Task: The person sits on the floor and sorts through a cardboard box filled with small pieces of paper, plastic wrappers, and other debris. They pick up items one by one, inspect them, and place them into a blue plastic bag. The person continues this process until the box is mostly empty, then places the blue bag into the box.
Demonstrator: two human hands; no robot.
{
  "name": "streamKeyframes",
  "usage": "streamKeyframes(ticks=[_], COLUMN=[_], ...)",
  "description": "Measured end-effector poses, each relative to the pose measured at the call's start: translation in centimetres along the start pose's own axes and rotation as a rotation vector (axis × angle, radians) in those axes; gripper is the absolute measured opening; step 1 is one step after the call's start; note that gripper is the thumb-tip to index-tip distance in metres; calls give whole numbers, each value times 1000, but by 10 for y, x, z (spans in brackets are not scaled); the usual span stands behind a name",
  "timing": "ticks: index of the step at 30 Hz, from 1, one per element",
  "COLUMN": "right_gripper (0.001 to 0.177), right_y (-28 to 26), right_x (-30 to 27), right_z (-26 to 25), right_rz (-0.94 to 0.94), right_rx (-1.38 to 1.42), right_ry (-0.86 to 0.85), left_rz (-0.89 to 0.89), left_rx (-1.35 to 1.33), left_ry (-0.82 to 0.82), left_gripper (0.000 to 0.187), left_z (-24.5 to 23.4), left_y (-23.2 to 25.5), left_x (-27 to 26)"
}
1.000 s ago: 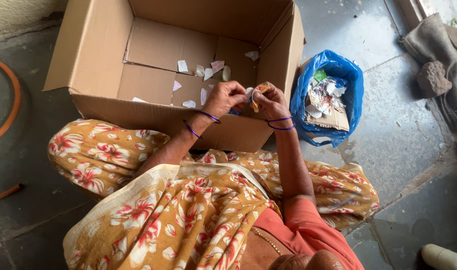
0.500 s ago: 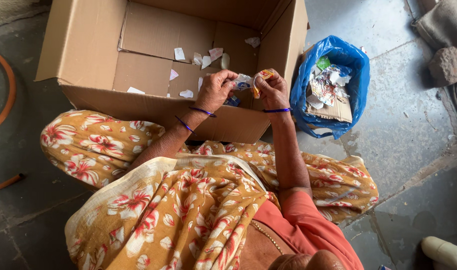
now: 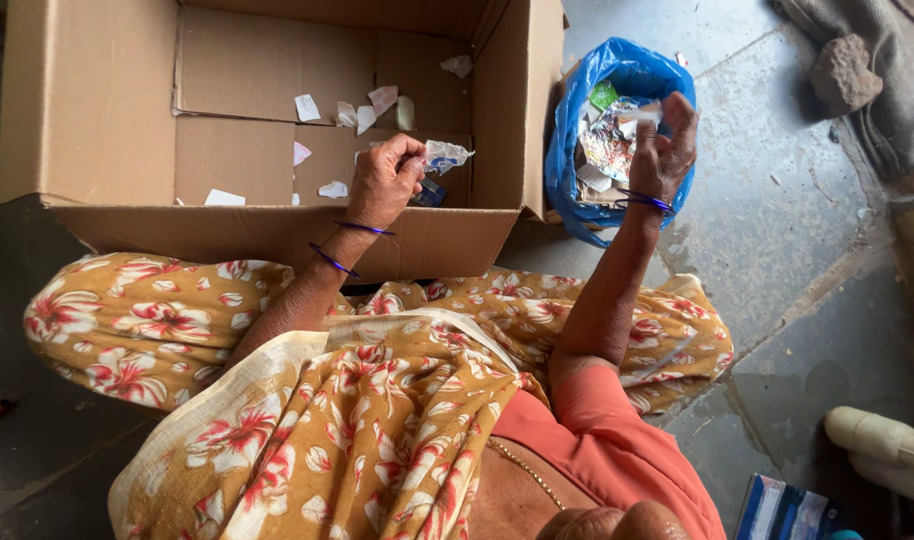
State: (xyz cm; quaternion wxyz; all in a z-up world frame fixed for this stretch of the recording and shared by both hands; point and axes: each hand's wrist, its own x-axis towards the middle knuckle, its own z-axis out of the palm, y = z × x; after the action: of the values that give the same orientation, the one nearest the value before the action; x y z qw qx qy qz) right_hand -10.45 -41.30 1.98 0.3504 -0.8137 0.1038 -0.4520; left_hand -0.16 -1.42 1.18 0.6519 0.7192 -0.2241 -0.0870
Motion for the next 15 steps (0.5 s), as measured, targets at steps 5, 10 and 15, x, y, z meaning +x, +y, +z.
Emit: streamKeyframes(ticks=[5, 10, 15], right_gripper=[34, 47, 59], right_y=[-18, -102, -183], right_x=[-1, -21, -63], right_z=[-4, 45, 93], right_rz=[149, 122, -121], right_rx=[-145, 168, 232], right_ry=[-41, -561, -775], left_rz=[-54, -33, 320], left_rx=[36, 75, 105], left_ry=[-11, -7, -44], left_gripper=[6, 6, 8], left_z=[-2, -1, -5], left_y=[4, 12, 13], left_x=[-1, -2, -6])
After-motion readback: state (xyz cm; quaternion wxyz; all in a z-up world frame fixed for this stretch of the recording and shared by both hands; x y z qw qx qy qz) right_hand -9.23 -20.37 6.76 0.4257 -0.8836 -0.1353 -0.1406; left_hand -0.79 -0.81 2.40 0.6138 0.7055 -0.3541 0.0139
